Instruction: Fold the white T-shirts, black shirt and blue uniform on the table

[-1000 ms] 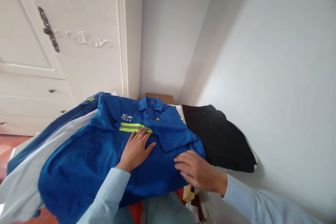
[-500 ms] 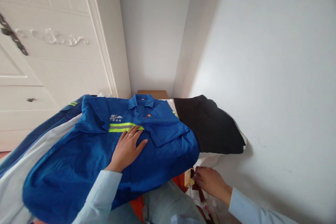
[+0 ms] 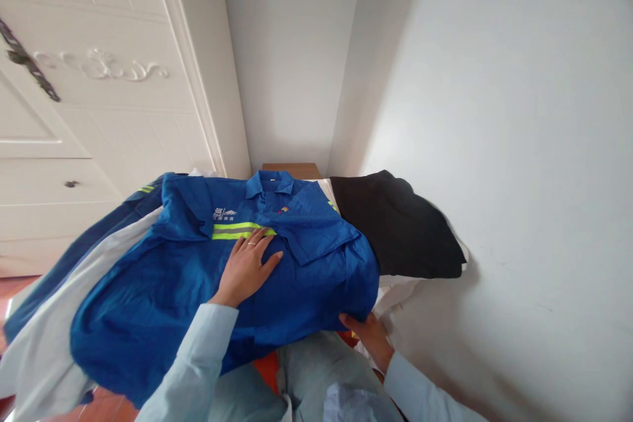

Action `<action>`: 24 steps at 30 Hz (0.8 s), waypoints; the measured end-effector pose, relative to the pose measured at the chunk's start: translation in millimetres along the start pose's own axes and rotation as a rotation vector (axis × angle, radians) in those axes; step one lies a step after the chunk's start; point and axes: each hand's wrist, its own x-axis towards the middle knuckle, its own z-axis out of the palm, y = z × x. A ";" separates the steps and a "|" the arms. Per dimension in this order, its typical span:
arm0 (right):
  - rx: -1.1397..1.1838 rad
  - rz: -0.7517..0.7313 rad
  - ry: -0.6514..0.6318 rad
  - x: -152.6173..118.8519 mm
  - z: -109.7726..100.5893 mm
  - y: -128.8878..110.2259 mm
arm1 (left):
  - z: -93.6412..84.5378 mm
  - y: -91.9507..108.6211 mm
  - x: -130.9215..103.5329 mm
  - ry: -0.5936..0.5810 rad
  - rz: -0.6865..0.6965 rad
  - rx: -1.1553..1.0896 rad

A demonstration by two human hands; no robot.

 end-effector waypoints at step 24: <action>-0.581 0.337 -0.424 -102.1 -85.4 -41.3 | 2.2 -3.1 -1.1 0.022 0.015 -0.034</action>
